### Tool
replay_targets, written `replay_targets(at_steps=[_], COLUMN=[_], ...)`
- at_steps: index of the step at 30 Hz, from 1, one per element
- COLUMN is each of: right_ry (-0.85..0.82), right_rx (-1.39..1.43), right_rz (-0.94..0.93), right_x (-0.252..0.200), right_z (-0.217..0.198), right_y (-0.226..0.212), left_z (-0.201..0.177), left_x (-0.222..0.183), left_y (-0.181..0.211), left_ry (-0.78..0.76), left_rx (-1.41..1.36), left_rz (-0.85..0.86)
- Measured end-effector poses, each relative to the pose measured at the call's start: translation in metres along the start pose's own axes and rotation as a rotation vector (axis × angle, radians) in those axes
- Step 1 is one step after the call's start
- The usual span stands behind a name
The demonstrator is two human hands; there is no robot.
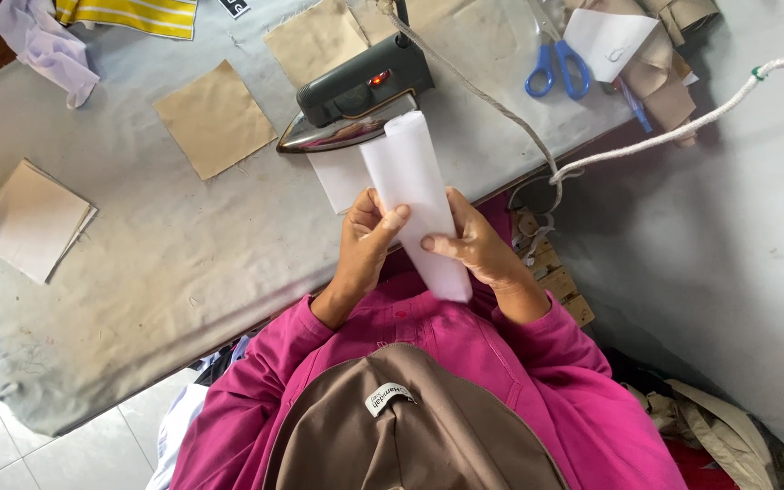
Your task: Ironing, folding, and trimming small fabric components on a pressing board.
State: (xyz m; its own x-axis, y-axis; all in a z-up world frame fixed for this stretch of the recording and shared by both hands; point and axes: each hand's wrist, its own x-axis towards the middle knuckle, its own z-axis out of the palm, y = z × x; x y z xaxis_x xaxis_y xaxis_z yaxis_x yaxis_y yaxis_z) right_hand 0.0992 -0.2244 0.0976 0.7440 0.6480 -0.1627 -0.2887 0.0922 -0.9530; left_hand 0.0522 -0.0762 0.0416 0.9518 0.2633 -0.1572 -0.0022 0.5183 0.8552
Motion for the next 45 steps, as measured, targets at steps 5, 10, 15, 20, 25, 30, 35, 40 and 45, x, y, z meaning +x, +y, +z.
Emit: replay_targets(at_steps=[5, 10, 15, 20, 25, 30, 35, 40, 45], right_ry=[-0.012, -0.071, -0.163, 0.162, 0.471, 0.411, 0.395, 0.43, 0.327], right_rx=[0.244, 0.762, 0.675, -0.037, -0.923, -1.116, -1.218, -1.157, -1.156], right_rz=[0.129, 0.1, 0.031, -0.047, -0.037, 0.037, 0.069, -0.81, -0.699], right_x=[-0.004, 0.001, -0.002, 0.025, 0.119, 0.178, 0.179, 0.147, 0.11], right_z=[-0.005, -0.034, -0.052, -0.091, -0.178, -0.201, -0.212, -0.173, -0.125], right_y=[-0.002, 0.039, 0.041, -0.037, -0.056, -0.038, -0.022, -0.038, -0.041], left_z=[-0.01, -0.007, -0.03, -0.081, -0.182, -0.162, -0.174, -0.176, -0.203], left_x=[0.001, 0.0, 0.003, -0.01, -0.043, -0.037, -0.019, 0.007, 0.068], left_y=[-0.011, 0.01, 0.024, 0.05, 0.135, 0.108, 0.043, 0.071, 0.113], left_ry=[-0.022, 0.058, 0.183, 0.434, 0.52, 0.634, 0.287, 0.373, 0.463], left_rx=[-0.024, 0.054, -0.008, -0.012, 1.166, 2.214, 1.916, 1.989, 1.835], left_rz=[-0.007, 0.027, -0.012, 0.074, 1.128, 0.95, 0.631, 0.811, 0.969])
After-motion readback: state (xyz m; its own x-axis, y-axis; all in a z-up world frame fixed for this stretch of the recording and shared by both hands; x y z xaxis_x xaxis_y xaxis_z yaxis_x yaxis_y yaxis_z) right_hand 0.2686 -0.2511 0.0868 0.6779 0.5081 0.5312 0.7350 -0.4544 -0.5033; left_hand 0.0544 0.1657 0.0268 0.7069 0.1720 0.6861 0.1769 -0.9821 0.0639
